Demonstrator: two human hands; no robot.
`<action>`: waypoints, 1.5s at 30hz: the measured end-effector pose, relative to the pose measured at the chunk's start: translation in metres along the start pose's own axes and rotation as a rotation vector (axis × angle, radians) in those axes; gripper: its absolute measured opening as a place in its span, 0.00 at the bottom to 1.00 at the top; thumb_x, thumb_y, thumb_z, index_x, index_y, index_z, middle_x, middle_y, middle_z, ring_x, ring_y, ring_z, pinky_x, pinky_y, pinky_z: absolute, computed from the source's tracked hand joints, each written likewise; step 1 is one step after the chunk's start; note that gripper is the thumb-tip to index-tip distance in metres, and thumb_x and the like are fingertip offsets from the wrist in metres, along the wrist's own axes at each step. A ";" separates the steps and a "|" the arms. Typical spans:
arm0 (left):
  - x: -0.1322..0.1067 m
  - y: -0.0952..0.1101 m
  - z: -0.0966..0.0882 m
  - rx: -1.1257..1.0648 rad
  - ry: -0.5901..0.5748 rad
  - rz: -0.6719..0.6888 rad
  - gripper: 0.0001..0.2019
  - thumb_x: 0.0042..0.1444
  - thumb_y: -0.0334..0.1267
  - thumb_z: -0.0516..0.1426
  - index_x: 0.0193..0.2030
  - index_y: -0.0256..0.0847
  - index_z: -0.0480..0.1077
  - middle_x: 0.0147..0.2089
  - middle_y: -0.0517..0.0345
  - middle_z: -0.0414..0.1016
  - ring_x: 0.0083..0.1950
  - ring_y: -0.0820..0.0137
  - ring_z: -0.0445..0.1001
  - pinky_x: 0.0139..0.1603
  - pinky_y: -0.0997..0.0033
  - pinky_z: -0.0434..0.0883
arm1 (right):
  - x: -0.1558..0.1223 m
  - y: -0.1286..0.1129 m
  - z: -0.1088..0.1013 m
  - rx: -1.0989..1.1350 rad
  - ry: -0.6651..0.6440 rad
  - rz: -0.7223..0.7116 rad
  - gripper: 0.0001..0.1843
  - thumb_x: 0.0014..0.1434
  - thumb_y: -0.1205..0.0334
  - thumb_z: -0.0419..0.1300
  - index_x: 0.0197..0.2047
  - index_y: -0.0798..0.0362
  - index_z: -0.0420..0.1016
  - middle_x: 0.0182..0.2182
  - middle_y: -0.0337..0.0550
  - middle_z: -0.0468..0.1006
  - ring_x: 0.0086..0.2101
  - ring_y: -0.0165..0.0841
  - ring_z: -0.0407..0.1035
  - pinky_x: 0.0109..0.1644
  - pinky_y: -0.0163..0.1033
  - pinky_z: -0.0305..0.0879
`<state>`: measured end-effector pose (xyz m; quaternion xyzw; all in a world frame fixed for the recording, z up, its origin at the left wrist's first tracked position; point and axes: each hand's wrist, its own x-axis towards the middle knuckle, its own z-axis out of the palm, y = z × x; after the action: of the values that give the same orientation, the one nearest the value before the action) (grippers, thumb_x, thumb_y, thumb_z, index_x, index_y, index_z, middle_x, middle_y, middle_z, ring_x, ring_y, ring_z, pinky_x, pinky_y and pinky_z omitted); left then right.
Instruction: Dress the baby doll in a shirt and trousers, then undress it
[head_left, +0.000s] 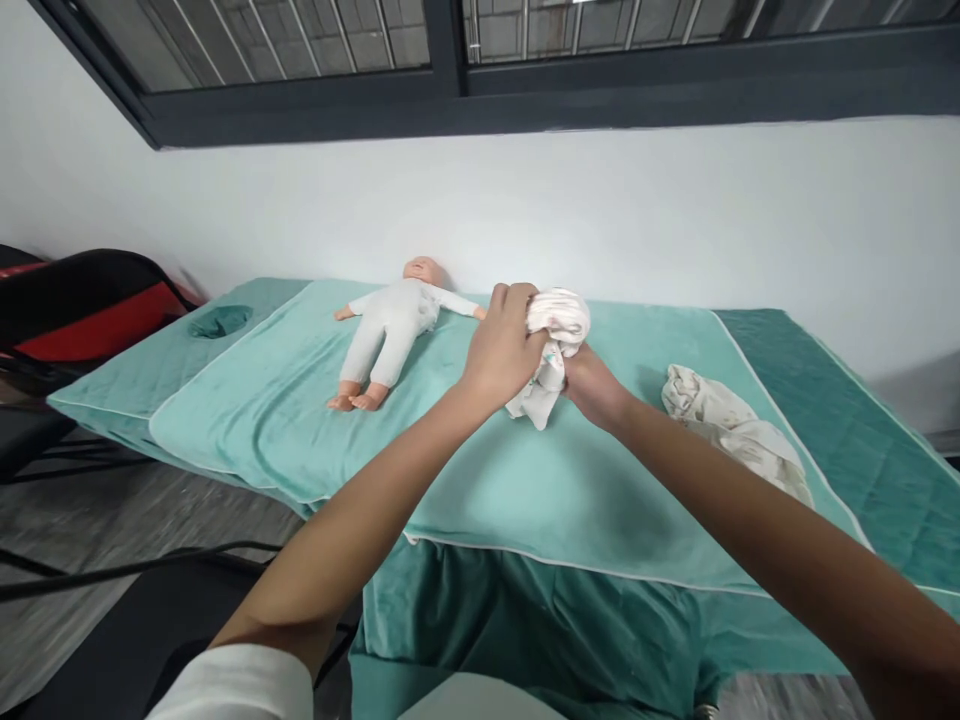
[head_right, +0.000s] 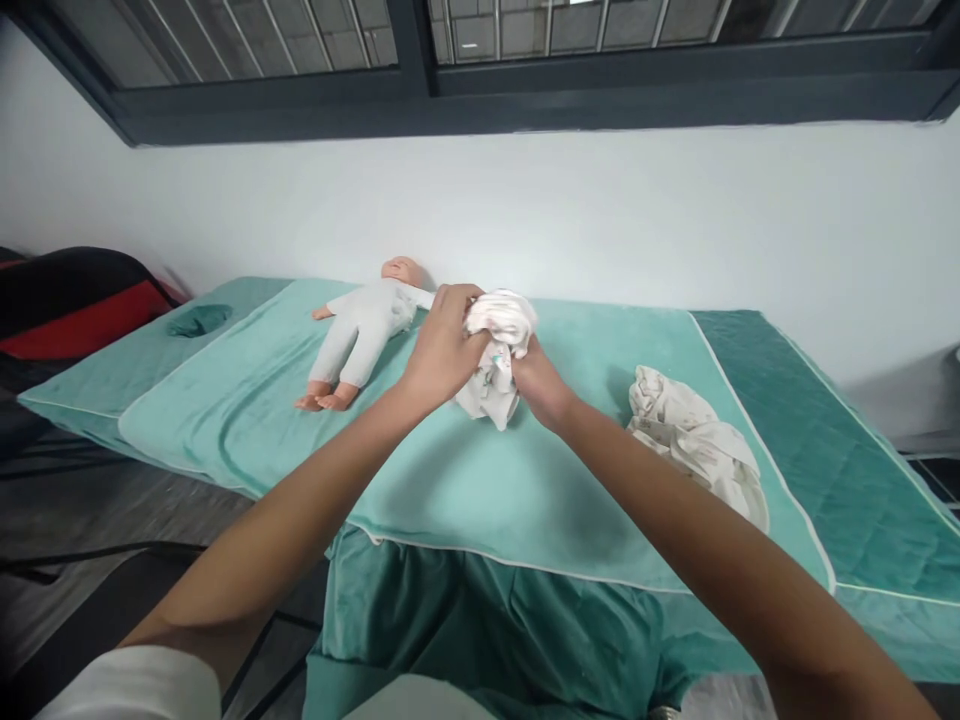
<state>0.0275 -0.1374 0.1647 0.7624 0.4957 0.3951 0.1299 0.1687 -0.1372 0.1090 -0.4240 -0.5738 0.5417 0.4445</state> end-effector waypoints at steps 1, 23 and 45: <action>-0.004 0.002 -0.004 -0.104 -0.070 0.000 0.16 0.58 0.34 0.56 0.54 0.43 0.67 0.57 0.50 0.69 0.57 0.60 0.71 0.57 0.58 0.73 | -0.002 0.000 0.003 0.089 0.003 0.011 0.28 0.56 0.47 0.61 0.59 0.42 0.67 0.52 0.44 0.78 0.53 0.46 0.71 0.52 0.52 0.74; -0.052 -0.087 0.019 -0.527 0.093 -0.259 0.37 0.48 0.34 0.67 0.65 0.42 0.61 0.66 0.49 0.68 0.68 0.57 0.66 0.70 0.55 0.62 | -0.005 0.034 0.006 0.278 -0.234 0.048 0.33 0.63 0.40 0.59 0.65 0.46 0.66 0.58 0.47 0.76 0.56 0.44 0.71 0.57 0.48 0.72; -0.116 -0.155 0.003 -0.764 0.533 -0.598 0.32 0.47 0.42 0.69 0.59 0.39 0.69 0.56 0.48 0.78 0.53 0.59 0.78 0.57 0.58 0.73 | 0.026 0.126 0.081 -0.201 -0.294 -0.107 0.35 0.66 0.35 0.51 0.66 0.49 0.63 0.62 0.51 0.69 0.63 0.42 0.63 0.67 0.51 0.62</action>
<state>-0.0942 -0.1627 0.0160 0.3606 0.5277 0.6721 0.3739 0.0847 -0.1246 -0.0171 -0.3513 -0.7056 0.5132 0.3394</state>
